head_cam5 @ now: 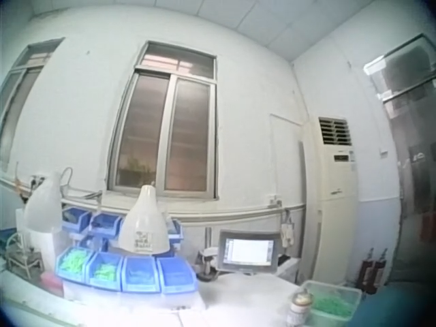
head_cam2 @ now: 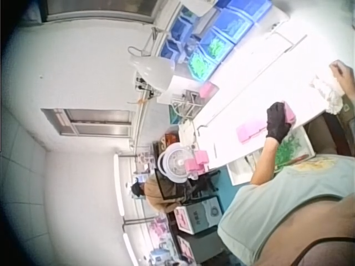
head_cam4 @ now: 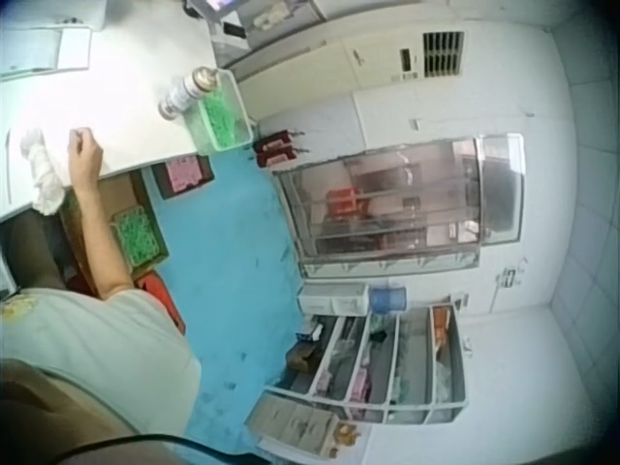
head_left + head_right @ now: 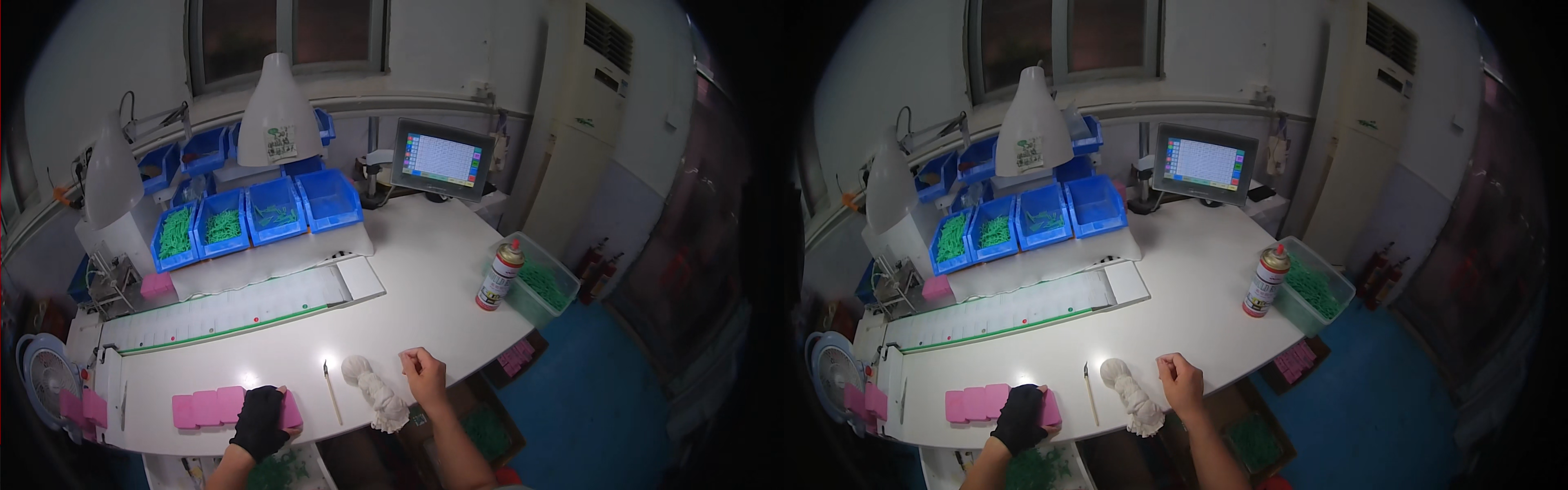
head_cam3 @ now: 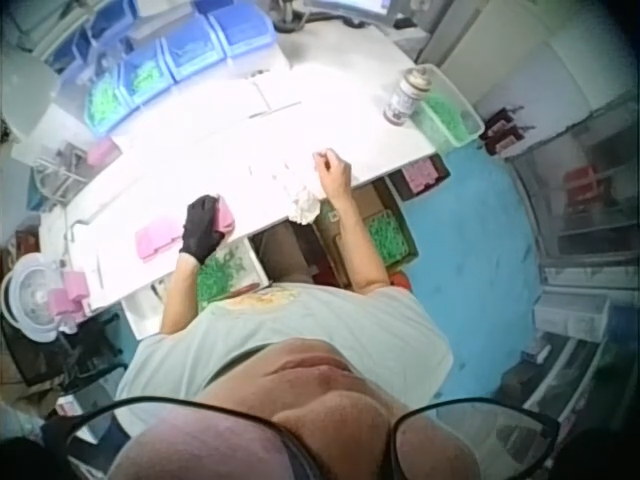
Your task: Using a wooden pick to thread small green plastic rings onto a pink component.
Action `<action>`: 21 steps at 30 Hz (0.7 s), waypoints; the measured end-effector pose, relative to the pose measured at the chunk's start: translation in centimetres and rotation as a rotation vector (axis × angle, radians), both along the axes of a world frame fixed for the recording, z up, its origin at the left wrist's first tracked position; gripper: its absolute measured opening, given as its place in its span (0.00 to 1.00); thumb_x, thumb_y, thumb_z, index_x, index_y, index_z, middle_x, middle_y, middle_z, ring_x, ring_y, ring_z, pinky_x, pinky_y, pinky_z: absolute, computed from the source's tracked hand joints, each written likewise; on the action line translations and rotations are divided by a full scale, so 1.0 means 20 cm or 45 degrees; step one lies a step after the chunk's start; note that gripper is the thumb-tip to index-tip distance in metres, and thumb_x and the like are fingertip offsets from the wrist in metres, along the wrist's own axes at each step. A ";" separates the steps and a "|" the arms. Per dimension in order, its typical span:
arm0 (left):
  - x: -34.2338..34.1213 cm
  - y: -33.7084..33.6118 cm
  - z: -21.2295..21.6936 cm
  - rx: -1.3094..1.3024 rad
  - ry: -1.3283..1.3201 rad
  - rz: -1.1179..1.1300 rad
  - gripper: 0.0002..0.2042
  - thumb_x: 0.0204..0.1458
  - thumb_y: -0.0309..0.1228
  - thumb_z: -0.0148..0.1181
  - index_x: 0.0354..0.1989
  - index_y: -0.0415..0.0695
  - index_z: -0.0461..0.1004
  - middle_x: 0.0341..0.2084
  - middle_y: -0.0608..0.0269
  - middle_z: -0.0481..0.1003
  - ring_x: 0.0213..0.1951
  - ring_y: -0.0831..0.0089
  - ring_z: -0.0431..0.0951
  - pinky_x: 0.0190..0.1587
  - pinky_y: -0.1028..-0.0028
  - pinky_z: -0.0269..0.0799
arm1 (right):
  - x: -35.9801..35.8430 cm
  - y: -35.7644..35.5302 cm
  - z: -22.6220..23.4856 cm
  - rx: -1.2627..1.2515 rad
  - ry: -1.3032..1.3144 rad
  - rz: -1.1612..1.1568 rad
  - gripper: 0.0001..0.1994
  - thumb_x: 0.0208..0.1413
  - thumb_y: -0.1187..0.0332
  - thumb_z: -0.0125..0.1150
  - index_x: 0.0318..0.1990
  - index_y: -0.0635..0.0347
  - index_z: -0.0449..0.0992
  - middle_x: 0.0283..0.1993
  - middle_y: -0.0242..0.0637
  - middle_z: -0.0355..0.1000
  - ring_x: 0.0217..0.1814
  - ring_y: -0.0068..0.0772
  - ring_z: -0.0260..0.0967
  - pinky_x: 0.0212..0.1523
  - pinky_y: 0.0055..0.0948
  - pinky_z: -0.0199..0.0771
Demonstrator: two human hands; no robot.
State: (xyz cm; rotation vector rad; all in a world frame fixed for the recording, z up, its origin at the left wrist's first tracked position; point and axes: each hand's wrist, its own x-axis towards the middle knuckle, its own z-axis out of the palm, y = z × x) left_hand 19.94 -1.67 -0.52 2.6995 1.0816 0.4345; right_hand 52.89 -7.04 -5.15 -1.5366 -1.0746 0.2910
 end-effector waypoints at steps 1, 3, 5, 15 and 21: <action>0.00 0.00 -0.01 -0.003 -0.015 0.020 0.37 0.32 0.39 0.73 0.54 0.38 0.65 0.44 0.48 0.69 0.50 0.49 0.69 0.53 0.57 0.66 | -0.01 0.00 0.01 -0.001 0.002 0.005 0.07 0.58 0.68 0.62 0.35 0.63 0.77 0.22 0.37 0.75 0.21 0.26 0.72 0.25 0.27 0.70; 0.01 -0.01 -0.02 -0.006 -0.033 0.040 0.36 0.33 0.37 0.73 0.54 0.37 0.65 0.44 0.47 0.69 0.50 0.49 0.68 0.53 0.58 0.67 | -0.03 -0.01 0.05 -0.076 -0.160 -0.055 0.07 0.57 0.66 0.63 0.33 0.60 0.77 0.19 0.37 0.71 0.18 0.30 0.68 0.22 0.31 0.66; 0.01 -0.02 -0.03 -0.027 -0.061 0.080 0.36 0.33 0.36 0.72 0.55 0.37 0.65 0.45 0.46 0.68 0.50 0.48 0.68 0.54 0.58 0.66 | -0.04 -0.01 0.05 -0.088 -0.193 -0.064 0.07 0.57 0.66 0.63 0.32 0.59 0.77 0.17 0.36 0.69 0.17 0.33 0.67 0.22 0.32 0.65; 0.02 -0.03 -0.05 -0.048 -0.114 0.128 0.35 0.33 0.34 0.71 0.54 0.38 0.64 0.46 0.46 0.68 0.51 0.47 0.67 0.55 0.57 0.66 | -0.05 -0.02 0.05 -0.049 -0.248 -0.125 0.06 0.55 0.69 0.64 0.31 0.61 0.76 0.14 0.33 0.62 0.14 0.25 0.58 0.19 0.29 0.59; 0.02 -0.03 -0.05 -0.027 -0.120 0.113 0.36 0.33 0.34 0.71 0.54 0.37 0.64 0.44 0.47 0.68 0.50 0.48 0.68 0.54 0.58 0.66 | -0.04 -0.02 0.05 -0.052 -0.237 -0.121 0.06 0.55 0.69 0.64 0.32 0.61 0.76 0.14 0.33 0.62 0.14 0.25 0.58 0.19 0.29 0.58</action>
